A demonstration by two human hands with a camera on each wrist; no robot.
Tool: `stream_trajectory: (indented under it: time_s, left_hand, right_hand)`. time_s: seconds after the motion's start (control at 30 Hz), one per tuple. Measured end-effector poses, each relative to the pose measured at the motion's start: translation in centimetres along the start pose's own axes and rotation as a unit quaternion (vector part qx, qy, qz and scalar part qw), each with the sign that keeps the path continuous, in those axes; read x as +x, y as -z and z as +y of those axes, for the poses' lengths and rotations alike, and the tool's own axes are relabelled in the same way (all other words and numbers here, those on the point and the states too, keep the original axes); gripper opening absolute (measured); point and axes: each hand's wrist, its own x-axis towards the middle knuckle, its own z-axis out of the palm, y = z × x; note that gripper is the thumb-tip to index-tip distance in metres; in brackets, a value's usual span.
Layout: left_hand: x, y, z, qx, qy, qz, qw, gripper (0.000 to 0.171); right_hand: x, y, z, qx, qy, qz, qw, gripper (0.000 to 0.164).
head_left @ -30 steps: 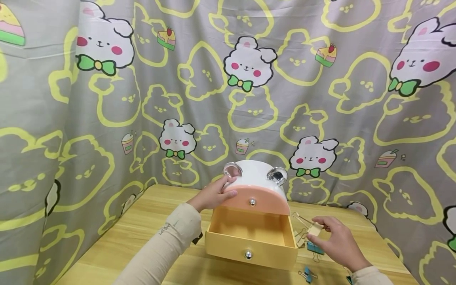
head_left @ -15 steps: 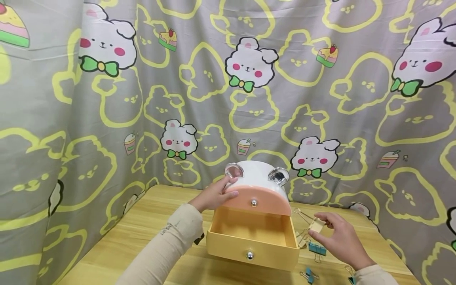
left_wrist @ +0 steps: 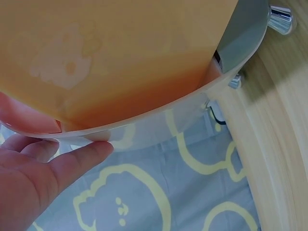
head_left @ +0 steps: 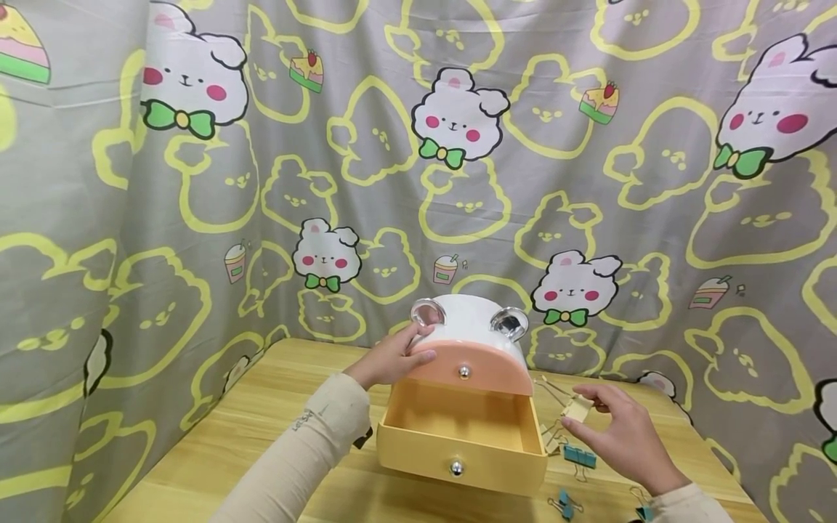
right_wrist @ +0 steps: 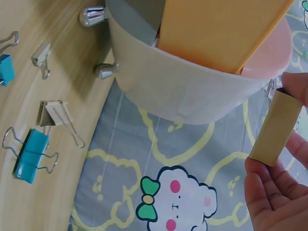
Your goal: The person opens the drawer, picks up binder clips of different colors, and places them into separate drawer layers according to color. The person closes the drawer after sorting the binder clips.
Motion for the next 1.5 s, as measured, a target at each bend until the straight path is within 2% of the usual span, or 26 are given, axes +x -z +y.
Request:
stream_trajectory:
  time_s: [0.9,1.1,1.5]
  left_hand:
    - [-0.2,0.0,0.1,-0.005,0.000,-0.004,1.0000,0.041]
    - [-0.3,0.0,0.0,-0.005,0.009,-0.002,0.9999,0.045]
    - [-0.2,0.0,0.0,-0.002,0.007,-0.003,1.0000,0.043]
  right_hand:
    - [0.5,-0.8,-3.7,0.041,0.065,0.028,0.997,0.043]
    - [0.7,-1.3,-4.1,0.048,0.086,0.023,0.995,0.042]
    - [1.0,-2.3,-4.7,0.058,0.111,0.022,0.992,0.042]
